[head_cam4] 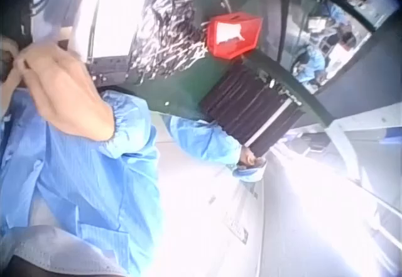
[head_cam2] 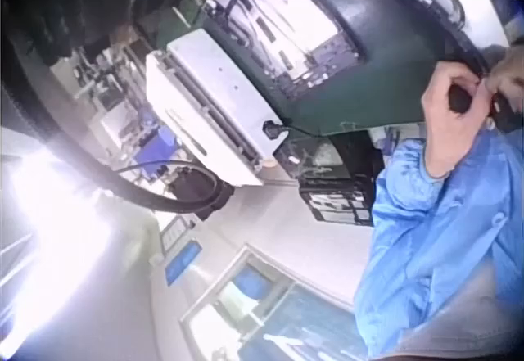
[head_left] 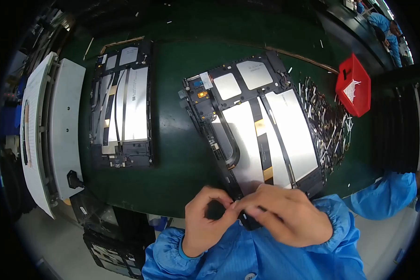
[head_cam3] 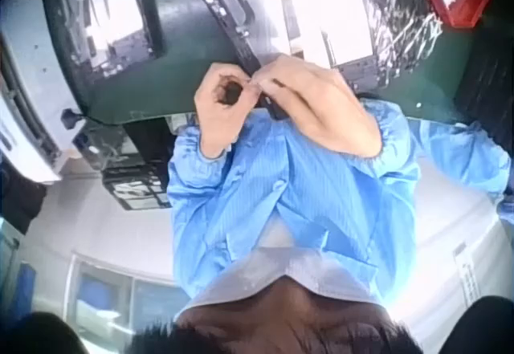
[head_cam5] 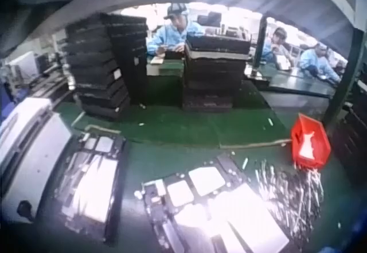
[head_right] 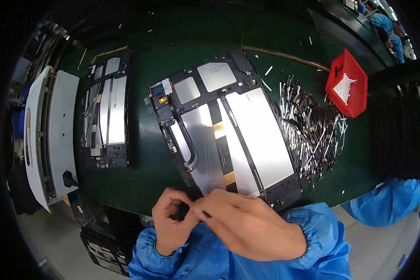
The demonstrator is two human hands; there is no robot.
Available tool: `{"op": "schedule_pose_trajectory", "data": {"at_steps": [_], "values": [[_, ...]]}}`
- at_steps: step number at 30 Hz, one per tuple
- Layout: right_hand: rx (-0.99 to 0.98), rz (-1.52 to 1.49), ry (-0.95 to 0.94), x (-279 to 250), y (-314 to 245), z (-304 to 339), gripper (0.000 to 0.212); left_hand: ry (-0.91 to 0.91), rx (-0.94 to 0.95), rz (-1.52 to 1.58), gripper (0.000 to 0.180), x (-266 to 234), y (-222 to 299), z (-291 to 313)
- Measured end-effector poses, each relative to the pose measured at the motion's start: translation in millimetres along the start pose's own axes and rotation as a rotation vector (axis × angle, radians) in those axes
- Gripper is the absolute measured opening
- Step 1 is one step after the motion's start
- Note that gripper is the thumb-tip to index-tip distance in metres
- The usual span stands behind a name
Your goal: The person assembles internal components of tablet-like electronic devices by applying adhesive tape and positioning internal cables within a tablet housing, using tweezers to manipulate the small parts.
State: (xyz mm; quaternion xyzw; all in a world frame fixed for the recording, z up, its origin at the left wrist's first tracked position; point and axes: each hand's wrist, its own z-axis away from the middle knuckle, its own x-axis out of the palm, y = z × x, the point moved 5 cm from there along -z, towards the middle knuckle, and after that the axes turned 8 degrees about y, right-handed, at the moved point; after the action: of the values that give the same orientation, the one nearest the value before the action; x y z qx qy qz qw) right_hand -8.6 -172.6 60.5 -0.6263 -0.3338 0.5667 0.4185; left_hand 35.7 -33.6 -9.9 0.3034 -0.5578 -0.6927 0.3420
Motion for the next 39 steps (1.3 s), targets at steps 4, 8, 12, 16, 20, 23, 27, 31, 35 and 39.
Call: {"op": "schedule_pose_trajectory", "data": {"at_steps": [4,8,12,16,20,23,27,31,35,39], "values": [[0.007,0.166,0.061,3.9,-5.9,5.5,0.023,0.043,-0.129,0.270,0.023,-8.5,-7.3,11.3],[-0.010,0.342,0.165,3.0,-5.8,12.0,0.019,-0.070,-0.181,0.230,0.021,-16.3,-11.9,35.3],[-0.160,0.179,0.180,4.9,-2.5,16.9,0.020,-0.092,-0.193,0.134,0.016,-13.7,-3.7,36.2],[-0.096,-0.104,0.138,3.3,-4.0,18.8,0.019,-0.043,-0.154,0.189,0.015,-6.7,6.8,27.6],[-0.062,0.212,0.273,-4.6,-5.8,14.6,0.024,-0.099,-0.314,0.173,0.014,-7.5,-4.6,35.6],[0.007,0.320,0.225,2.1,-1.5,17.3,0.021,-0.075,-0.317,0.139,0.014,-9.3,-9.5,38.5],[-0.082,0.069,0.136,0.5,-0.1,18.5,0.020,-0.059,-0.229,0.123,0.016,-8.4,-1.6,37.1],[-0.031,-0.197,0.161,-7.0,-7.4,17.5,0.030,-0.034,-0.095,0.234,0.015,1.2,21.9,23.1],[0.035,-0.195,0.118,-13.0,-5.9,13.4,0.021,-0.026,-0.038,0.322,0.018,9.4,29.7,22.0],[-0.311,-0.058,0.065,-19.0,-15.1,30.7,0.019,-0.010,0.212,-0.050,0.022,-5.7,35.9,18.2]]}}
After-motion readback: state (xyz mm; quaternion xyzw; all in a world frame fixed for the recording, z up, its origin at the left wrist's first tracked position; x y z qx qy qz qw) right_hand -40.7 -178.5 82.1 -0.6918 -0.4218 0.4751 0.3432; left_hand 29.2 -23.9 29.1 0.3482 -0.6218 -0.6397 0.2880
